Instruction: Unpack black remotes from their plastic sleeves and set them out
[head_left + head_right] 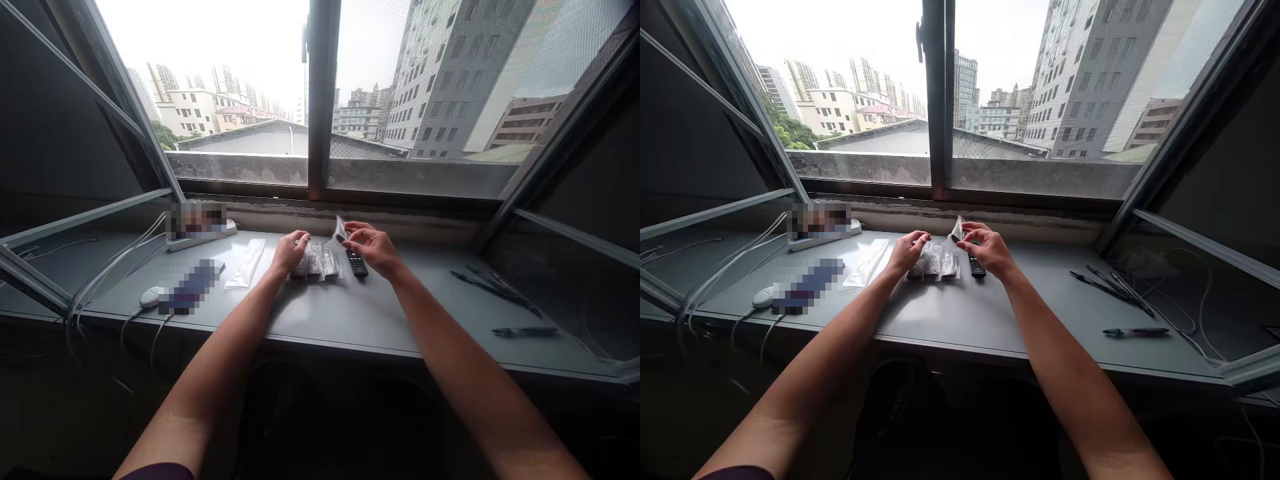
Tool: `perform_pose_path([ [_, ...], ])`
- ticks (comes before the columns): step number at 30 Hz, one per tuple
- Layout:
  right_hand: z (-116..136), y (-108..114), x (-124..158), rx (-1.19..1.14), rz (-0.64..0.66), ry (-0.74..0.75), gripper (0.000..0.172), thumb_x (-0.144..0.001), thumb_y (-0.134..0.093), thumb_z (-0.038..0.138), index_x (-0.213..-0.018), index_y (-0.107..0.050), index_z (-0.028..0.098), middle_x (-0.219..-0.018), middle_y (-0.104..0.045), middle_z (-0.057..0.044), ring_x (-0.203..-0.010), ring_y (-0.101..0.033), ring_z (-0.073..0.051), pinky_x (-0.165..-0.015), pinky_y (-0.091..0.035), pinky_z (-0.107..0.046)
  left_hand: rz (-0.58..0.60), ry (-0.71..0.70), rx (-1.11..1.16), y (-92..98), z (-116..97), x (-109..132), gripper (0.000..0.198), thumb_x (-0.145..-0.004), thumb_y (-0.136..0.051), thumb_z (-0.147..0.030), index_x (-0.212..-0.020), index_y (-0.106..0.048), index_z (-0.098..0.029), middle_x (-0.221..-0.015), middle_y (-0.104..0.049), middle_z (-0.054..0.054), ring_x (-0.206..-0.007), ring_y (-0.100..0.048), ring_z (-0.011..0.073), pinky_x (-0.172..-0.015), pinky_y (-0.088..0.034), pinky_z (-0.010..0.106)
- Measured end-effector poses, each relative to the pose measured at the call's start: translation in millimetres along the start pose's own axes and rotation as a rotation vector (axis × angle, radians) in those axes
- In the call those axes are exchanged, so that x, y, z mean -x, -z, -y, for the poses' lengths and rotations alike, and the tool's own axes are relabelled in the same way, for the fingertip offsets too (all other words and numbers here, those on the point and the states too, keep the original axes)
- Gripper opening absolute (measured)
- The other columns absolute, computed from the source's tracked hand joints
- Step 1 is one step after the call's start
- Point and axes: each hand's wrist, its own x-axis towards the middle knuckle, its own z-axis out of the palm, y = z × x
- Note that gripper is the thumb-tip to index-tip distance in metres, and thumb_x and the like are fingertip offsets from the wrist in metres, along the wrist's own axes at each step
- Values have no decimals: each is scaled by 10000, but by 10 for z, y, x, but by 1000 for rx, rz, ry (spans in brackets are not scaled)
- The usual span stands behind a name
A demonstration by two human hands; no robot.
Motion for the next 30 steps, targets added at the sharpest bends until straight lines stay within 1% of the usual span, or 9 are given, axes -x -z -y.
perform_pose_path([
  [3,-6,-76,4,-36,58,54,419,-804,-978,584,-819,-801,204,-1502,-673,-146,-1469,-617,-348,-1276,-474,-524,80,93,332,-21,-82,6,372,-1041,-647,-526,-1133,-771,-187,-1135,-839,135,-992,-788,265,-805,-604,347],
  [6,19,-182,46,-95,171,54,386,-814,-982,540,-821,-796,203,-1544,-636,-142,-1526,-569,-362,-1254,-516,-527,160,254,634,-37,-160,7,534,-979,-731,-632,-1195,-731,-144,-1101,-820,167,-846,-777,226,-672,-581,301],
  [9,32,-307,101,-167,295,29,358,-801,-998,499,-833,-801,202,-1630,-556,-142,-1603,-480,-388,-1164,-608,-513,177,346,811,-29,-189,0,607,-894,-839,-656,-1184,-739,-133,-958,-776,115,-688,-697,152,-565,-517,243],
  [13,17,-441,149,-191,355,18,320,-793,-1011,462,-849,-824,209,-1693,-496,-124,-1661,-393,-390,-1151,-626,-498,116,339,884,9,-165,-8,593,-745,-1003,-514,-1118,-760,-122,-779,-654,9,-553,-546,70,-469,-397,189],
  [21,69,-483,178,-175,344,55,323,-822,-994,462,-859,-793,213,-1755,-411,-106,-1695,-335,-386,-1211,-572,-513,97,346,862,39,-185,1,536,-725,-995,-445,-1106,-798,-123,-884,-736,52,-580,-596,79,-510,-476,203],
  [24,78,-506,173,-269,220,-8,429,-823,-996,462,-1095,-759,231,-1798,-350,-121,-1665,-408,-382,-1216,-563,-497,57,346,857,38,-191,-7,533,-724,-974,-399,-1145,-804,-118,-933,-770,68,-578,-608,80,-522,-498,211],
  [26,71,-522,165,-339,135,-109,632,-840,-985,464,-1350,-674,256,-1807,-351,-149,-1613,-497,-369,-1187,-590,-474,34,333,855,36,-182,-15,538,-735,-963,-382,-1173,-797,-119,-972,-787,80,-585,-622,81,-527,-508,212],
  [28,63,-528,157,-376,100,-243,818,-868,-963,466,-1542,-543,266,-1778,-416,-180,-1541,-583,-362,-1083,-664,-450,16,314,846,33,-167,-20,558,-750,-959,-375,-1215,-781,-125,-1004,-798,90,-594,-643,87,-533,-523,215],
  [30,63,-523,151,-409,126,-382,881,-896,-942,461,-1612,-475,245,-1668,-562,-210,-1408,-693,-362,-902,-733,-428,7,301,836,31,-157,-23,595,-759,-964,-375,-1260,-756,-131,-1018,-805,93,-601,-662,97,-541,-543,223],
])
